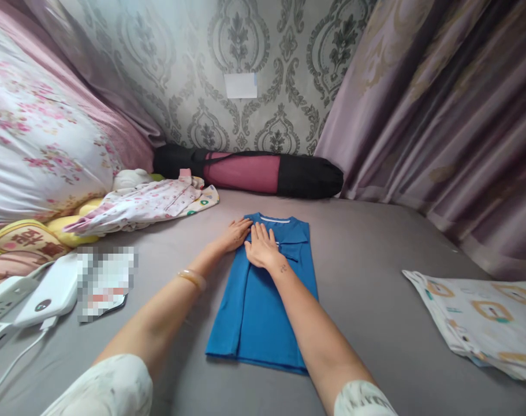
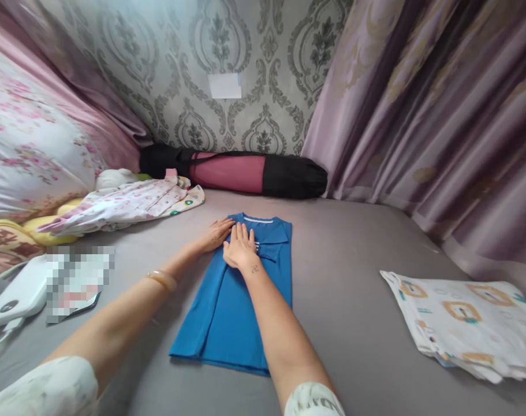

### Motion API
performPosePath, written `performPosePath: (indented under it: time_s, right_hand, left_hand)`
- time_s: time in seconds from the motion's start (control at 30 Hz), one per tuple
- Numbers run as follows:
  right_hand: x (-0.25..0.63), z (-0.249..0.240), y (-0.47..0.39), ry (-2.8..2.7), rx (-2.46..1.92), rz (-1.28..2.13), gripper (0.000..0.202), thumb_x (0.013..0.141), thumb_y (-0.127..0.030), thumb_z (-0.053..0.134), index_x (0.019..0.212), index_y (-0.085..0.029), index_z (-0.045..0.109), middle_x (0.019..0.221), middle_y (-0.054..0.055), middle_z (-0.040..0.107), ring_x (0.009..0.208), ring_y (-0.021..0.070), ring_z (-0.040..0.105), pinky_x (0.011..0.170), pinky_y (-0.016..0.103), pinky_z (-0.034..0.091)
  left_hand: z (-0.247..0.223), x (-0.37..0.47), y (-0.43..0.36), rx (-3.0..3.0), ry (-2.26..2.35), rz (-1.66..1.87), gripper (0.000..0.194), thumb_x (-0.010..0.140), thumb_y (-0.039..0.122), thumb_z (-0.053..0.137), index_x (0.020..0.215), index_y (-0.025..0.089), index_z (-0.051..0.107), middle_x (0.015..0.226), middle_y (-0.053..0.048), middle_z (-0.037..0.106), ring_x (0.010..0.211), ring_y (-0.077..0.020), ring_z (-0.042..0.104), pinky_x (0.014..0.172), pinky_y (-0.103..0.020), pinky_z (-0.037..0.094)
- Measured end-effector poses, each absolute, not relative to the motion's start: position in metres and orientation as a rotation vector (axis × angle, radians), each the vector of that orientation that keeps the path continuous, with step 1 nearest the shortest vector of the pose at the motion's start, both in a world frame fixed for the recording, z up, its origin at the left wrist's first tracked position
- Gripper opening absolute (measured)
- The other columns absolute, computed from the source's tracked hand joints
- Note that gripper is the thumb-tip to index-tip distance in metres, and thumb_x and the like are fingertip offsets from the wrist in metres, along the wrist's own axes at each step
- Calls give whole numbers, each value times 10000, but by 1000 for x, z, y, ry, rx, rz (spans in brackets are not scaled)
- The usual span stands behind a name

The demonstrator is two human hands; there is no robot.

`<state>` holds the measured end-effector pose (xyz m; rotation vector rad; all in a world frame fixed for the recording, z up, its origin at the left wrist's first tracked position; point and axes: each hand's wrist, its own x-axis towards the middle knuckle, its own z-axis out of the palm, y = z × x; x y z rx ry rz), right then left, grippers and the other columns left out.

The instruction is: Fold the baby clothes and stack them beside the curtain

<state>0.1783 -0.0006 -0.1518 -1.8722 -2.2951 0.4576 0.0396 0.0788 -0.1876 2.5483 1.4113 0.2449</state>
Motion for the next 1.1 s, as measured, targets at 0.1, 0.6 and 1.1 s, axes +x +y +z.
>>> performPosePath:
  time_s: [0.1, 0.6, 1.1]
  right_hand:
    - [179, -160, -1, -2280, -1888, 444, 659, 965, -354, 278, 1518, -5, 202, 1602, 154, 112, 1484, 248, 52, 1190, 437, 4]
    - [215, -148, 16, -1988, -1970, 383, 645, 991, -379, 209, 1521, -13, 192, 1603, 149, 128, 1482, 255, 61, 1186, 456, 26]
    - [240, -187, 24, -1765, -2272, 152, 662, 978, -396, 238, 1492, 21, 273, 1572, 184, 231, 1463, 283, 153, 1177, 453, 35]
  left_hand:
    - [-189, 37, 77, 2522, 1468, 166, 582, 984, 433, 168, 1485, 187, 332, 1579, -81, 280, 1468, -235, 196, 1178, -488, 161]
    - [-164, 61, 66, 2572, 1673, 238, 534, 992, 376, 187, 1454, 162, 348, 1568, -127, 293, 1465, -232, 207, 1182, -448, 164]
    - [-183, 93, 49, 2510, 1695, 124, 733, 961, 541, 167, 1496, 53, 275, 1587, -176, 203, 1475, -292, 152, 1189, -455, 115]
